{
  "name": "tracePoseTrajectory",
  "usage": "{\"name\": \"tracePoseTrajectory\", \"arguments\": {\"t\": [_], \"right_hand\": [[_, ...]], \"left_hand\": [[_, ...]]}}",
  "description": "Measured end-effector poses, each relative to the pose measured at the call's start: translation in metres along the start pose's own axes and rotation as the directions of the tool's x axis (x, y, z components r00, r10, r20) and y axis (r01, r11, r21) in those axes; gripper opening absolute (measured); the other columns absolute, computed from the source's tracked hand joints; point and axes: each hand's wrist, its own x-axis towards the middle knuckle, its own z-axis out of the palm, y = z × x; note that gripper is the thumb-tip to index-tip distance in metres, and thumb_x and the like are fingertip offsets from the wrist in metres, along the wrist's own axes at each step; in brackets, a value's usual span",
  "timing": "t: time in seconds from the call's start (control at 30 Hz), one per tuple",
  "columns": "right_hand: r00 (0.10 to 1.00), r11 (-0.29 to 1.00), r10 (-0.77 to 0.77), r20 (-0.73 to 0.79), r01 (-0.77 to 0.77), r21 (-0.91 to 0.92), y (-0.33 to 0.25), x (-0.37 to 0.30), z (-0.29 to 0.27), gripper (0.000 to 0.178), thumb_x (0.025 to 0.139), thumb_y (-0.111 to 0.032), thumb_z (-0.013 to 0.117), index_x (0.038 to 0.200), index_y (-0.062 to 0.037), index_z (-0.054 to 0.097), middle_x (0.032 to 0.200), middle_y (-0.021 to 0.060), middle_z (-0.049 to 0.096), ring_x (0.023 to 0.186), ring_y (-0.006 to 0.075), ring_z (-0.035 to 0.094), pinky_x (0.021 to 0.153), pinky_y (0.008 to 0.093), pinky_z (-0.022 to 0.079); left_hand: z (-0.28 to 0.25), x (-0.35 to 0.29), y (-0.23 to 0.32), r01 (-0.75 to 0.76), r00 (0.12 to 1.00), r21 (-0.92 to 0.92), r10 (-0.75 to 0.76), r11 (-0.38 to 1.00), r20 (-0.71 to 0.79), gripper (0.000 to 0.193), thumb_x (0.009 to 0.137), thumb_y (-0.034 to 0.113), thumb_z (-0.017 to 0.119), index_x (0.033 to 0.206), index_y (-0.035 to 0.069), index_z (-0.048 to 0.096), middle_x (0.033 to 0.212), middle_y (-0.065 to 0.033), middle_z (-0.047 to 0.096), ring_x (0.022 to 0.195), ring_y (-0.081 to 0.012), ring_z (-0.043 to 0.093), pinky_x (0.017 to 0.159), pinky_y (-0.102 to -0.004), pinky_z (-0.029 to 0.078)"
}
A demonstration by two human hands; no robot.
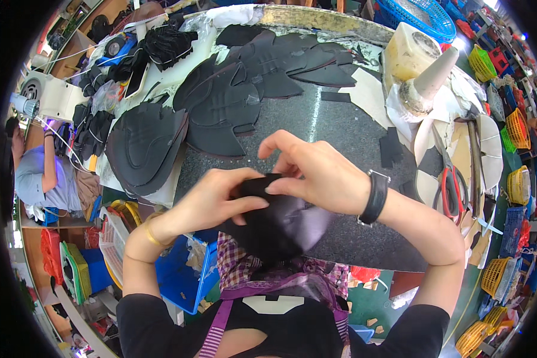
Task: The person attaches small strips to shoe upper pieces one at a time by hand, fitting and pressing each strip onto a shoe piece.
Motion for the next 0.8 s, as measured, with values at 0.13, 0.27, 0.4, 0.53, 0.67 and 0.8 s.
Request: {"name": "tracePoseTrajectory", "arguments": {"t": [0.13,0.27,0.4,0.53,0.67,0.8], "right_hand": [[0.954,0.976,-0.079,-0.289,0.014,-0.219,0.048,0.007,-0.039,0.014,0.081,-0.015,0.066,0.088,-0.0029,0.064,0.079,0.0119,0.066,0.072,0.0215,0.065,0.067,0.0313,0.051],[0.888,0.873,-0.203,-0.413,-0.026,-0.486,0.105,0.030,-0.082,0.012,0.077,-0.010,0.065,0.085,-0.0017,0.063,0.079,0.0141,0.066,0.075,0.0270,0.064,0.065,0.0344,0.050],[0.884,0.600,-0.282,-0.372,-0.140,-0.788,0.122,0.040,-0.081,0.015,0.074,-0.010,0.064,0.086,-0.0025,0.063,0.083,0.0131,0.063,0.083,0.0266,0.062,0.068,0.0361,0.051],[0.947,0.169,-0.228,-0.225,-0.189,-0.967,0.100,0.042,-0.055,0.008,0.076,-0.006,0.054,0.076,-0.0034,0.061,0.079,0.0104,0.061,0.079,0.0233,0.063,0.066,0.0321,0.053],[0.944,0.137,-0.267,-0.192,-0.160,-0.978,0.106,0.039,-0.059,0.008,0.077,-0.007,0.054,0.076,-0.0037,0.061,0.079,0.0104,0.061,0.077,0.0229,0.062,0.064,0.0317,0.053],[0.885,0.662,-0.205,-0.418,-0.189,-0.725,0.101,0.031,-0.069,0.009,0.077,-0.004,0.056,0.084,-0.0012,0.061,0.077,0.0097,0.061,0.075,0.0198,0.062,0.062,0.0290,0.053]], "left_hand": [[-0.082,-0.039,0.012,0.063,0.864,0.124,0.008,0.990,-0.503,0.044,0.075,0.008,0.069,0.117,0.005,0.057,0.069,-0.0029,0.058,0.053,-0.0070,0.055,0.044,-0.0214,0.045],[-0.212,-0.064,-0.076,0.459,0.705,0.578,0.119,0.675,-0.699,0.048,0.073,0.010,0.070,0.118,0.002,0.056,0.074,-0.0084,0.060,0.064,-0.0202,0.062,0.059,-0.0307,0.051],[-0.157,-0.007,-0.074,0.448,0.602,0.855,0.619,0.261,-0.504,0.040,0.071,0.009,0.070,0.109,0.005,0.058,0.100,-0.0121,0.061,0.101,-0.0320,0.056,0.088,-0.0381,0.045],[-0.107,0.070,-0.050,-0.049,0.796,0.893,0.557,0.448,-0.236,0.020,0.079,0.012,0.063,0.097,0.003,0.062,0.099,-0.0118,0.065,0.095,-0.0303,0.061,0.081,-0.0377,0.048],[-0.095,0.106,-0.057,-0.042,0.813,0.923,0.551,0.382,-0.190,0.054,0.064,0.021,0.075,0.111,0.001,0.057,0.107,-0.0113,0.060,0.102,-0.0288,0.056,0.084,-0.0365,0.047],[-0.102,0.111,-0.041,-0.025,0.823,0.965,0.553,0.262,-0.128,0.051,0.055,0.022,0.079,0.098,0.002,0.061,0.089,-0.0066,0.056,0.090,-0.0263,0.051,0.078,-0.0342,0.047]]}}
